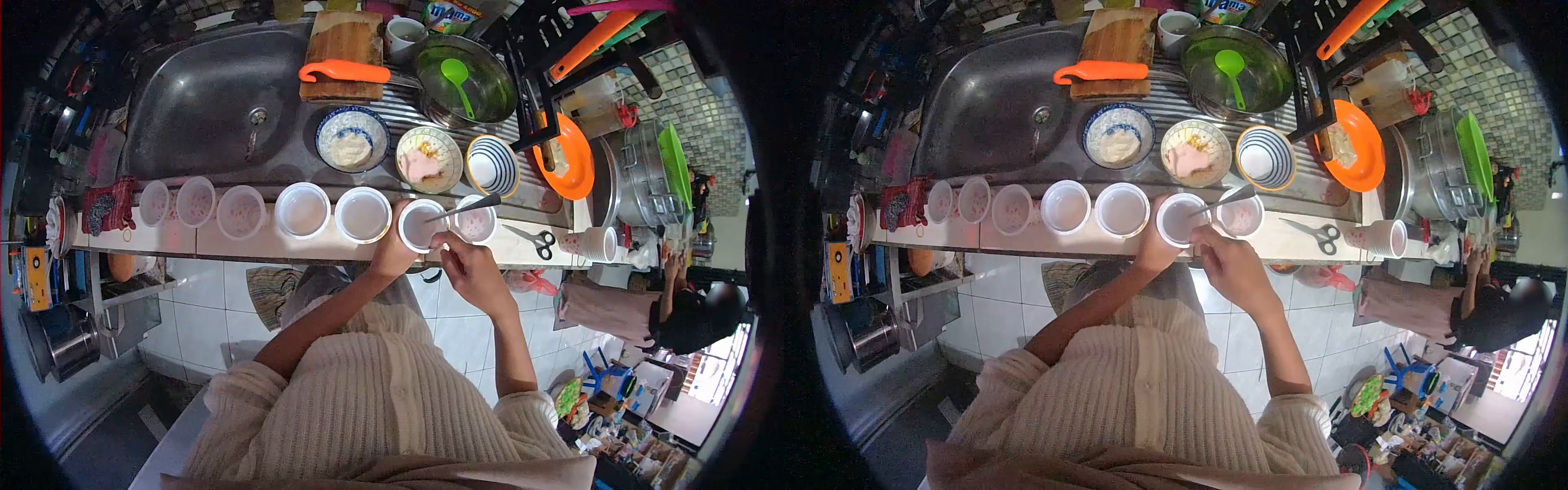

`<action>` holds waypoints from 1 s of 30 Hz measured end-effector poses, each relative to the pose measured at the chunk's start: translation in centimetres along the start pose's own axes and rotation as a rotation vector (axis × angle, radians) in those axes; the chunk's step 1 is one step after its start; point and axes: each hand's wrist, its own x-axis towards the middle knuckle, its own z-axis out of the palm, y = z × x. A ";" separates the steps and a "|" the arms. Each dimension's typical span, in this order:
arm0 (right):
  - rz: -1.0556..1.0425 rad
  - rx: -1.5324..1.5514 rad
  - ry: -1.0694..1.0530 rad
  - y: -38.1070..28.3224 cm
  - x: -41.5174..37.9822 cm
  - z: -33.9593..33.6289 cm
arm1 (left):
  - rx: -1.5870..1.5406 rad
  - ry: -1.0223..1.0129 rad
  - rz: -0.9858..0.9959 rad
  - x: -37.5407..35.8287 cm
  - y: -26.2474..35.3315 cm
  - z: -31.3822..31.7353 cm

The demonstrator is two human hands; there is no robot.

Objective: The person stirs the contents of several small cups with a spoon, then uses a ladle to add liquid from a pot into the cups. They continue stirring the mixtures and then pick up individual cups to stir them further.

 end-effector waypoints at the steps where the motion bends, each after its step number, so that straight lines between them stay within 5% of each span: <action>1: 0.004 0.053 -0.026 -0.1 0.0 -0.1 | 0.019 0.005 0.024 0.0 0.1 0.0; 19: 0.344 0.662 -0.140 -0.4 -0.9 -1.3 | 0.007 -0.009 0.046 -0.1 -0.3 0.0; 30: 0.324 0.899 -0.211 0.9 -1.5 -0.9 | 0.102 0.005 0.060 -0.1 -0.9 -0.1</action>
